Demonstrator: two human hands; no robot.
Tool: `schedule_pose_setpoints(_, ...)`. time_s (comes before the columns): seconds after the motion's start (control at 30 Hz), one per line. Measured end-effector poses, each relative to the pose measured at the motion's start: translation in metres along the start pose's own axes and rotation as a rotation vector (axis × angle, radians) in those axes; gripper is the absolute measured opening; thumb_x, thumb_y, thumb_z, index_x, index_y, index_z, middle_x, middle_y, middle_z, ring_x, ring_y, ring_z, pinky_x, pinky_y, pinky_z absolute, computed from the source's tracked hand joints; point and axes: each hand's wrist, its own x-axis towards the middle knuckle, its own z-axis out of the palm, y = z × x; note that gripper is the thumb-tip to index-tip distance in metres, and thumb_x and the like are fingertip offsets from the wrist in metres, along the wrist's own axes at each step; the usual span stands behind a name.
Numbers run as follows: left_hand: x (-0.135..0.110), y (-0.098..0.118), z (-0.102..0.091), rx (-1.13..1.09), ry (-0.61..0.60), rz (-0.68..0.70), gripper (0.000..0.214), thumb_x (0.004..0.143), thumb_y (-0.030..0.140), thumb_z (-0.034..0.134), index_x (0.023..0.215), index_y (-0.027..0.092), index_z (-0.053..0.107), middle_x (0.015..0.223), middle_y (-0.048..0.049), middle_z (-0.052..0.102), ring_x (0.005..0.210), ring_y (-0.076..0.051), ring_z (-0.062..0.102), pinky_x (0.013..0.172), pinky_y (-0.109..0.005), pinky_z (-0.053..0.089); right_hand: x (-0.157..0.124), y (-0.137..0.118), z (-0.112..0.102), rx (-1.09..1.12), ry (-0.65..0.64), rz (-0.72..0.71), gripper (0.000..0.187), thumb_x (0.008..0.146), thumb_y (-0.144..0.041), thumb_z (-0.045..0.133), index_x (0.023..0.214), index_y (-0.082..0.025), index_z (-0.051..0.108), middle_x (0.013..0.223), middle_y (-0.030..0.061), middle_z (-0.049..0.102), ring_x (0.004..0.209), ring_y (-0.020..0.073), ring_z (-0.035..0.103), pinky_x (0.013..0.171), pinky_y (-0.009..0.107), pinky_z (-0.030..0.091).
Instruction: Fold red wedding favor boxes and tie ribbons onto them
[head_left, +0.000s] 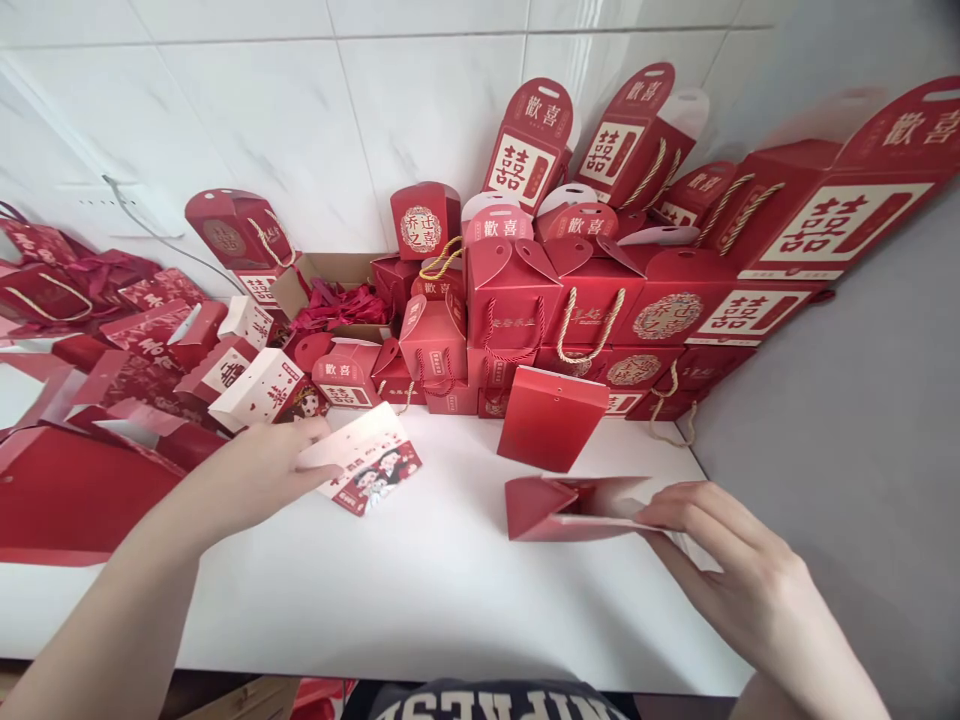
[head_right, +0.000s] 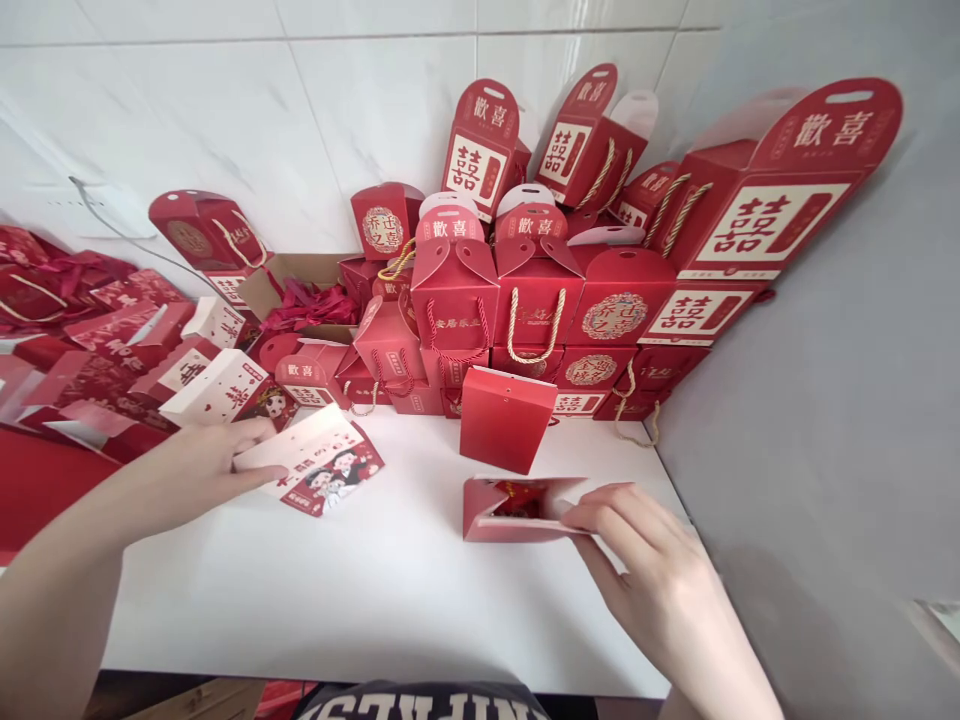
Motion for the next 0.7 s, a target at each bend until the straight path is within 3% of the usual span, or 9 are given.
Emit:
schedule_pose_setpoints(0.1, 0.001, 0.017, 0.001, -0.018, -0.134, 0.106, 0.032, 0.079, 0.053, 0.054, 0.079, 0.022, 0.059, 0.080, -0.0031, 0.067, 0.074, -0.025, 0.063, 0.061, -0.030, 0.040, -0.006, 0.010, -0.004, -0.142, 0.099, 0.153, 0.010, 0.093, -0.031, 0.059, 0.090, -0.022, 0.062, 0.081, 0.0002, 0.064, 0.069, 0.0122, 0.062, 0.063, 0.024, 0.049)
schedule_pose_setpoints(0.2, 0.015, 0.035, 0.010, -0.086, -0.052, 0.118, 0.028, 0.077, 0.050, 0.057, 0.080, 0.023, 0.061, 0.079, -0.0020, 0.069, 0.072, -0.024, 0.064, 0.058, -0.029, 0.039, -0.003, 0.015, 0.000, -0.345, 0.207, 0.305, 0.020, 0.093, -0.040, 0.057, 0.085, -0.022, 0.061, 0.076, -0.0010, 0.063, 0.056, 0.0105, 0.059, 0.049, 0.023, 0.043)
schedule_pose_setpoints(0.3, 0.032, 0.052, 0.019, -0.163, 0.063, 0.130, 0.027, 0.078, 0.046, 0.056, 0.092, 0.024, 0.065, 0.081, -0.0024, 0.071, 0.071, -0.024, 0.065, 0.058, -0.028, 0.040, 0.008, 0.014, 0.007, -0.446, 0.266, 0.404, 0.016, 0.090, -0.036, 0.059, 0.085, -0.021, 0.060, 0.074, 0.0001, 0.063, 0.055, 0.0123, 0.060, 0.047, 0.023, 0.041)
schedule_pose_setpoints(0.4, 0.039, 0.067, 0.022, -0.171, 0.084, 0.197, 0.022, 0.082, 0.042, 0.053, 0.092, 0.025, 0.064, 0.080, -0.0027, 0.071, 0.067, -0.022, 0.065, 0.057, -0.029, 0.038, 0.016, 0.009, 0.006, -0.482, 0.290, 0.442, 0.014, 0.089, -0.034, 0.058, 0.085, -0.021, 0.059, 0.073, 0.0014, 0.062, 0.054, 0.0148, 0.058, 0.046, 0.026, 0.038)
schedule_pose_setpoints(0.57, 0.031, 0.079, 0.021, -0.149, -0.017, 0.350, 0.015, 0.087, 0.035, 0.049, 0.081, 0.024, 0.057, 0.075, -0.0021, 0.068, 0.063, -0.020, 0.062, 0.054, -0.028, 0.034, 0.014, 0.012, -0.001, -0.525, 0.308, 0.476, 0.021, 0.092, -0.039, 0.053, 0.086, -0.021, 0.061, 0.076, 0.0030, 0.062, 0.060, 0.0164, 0.057, 0.050, 0.026, 0.036)
schedule_pose_setpoints(0.7, 0.029, 0.089, 0.029, -0.158, 0.093, 0.318, 0.014, 0.090, 0.036, 0.048, 0.083, 0.024, 0.051, 0.074, -0.0030, 0.066, 0.064, -0.021, 0.062, 0.053, -0.028, 0.033, 0.022, 0.028, 0.019, -0.456, 0.329, 0.450, 0.017, 0.093, -0.035, 0.054, 0.089, -0.020, 0.062, 0.079, 0.0039, 0.063, 0.061, 0.0164, 0.058, 0.051, 0.026, 0.038)
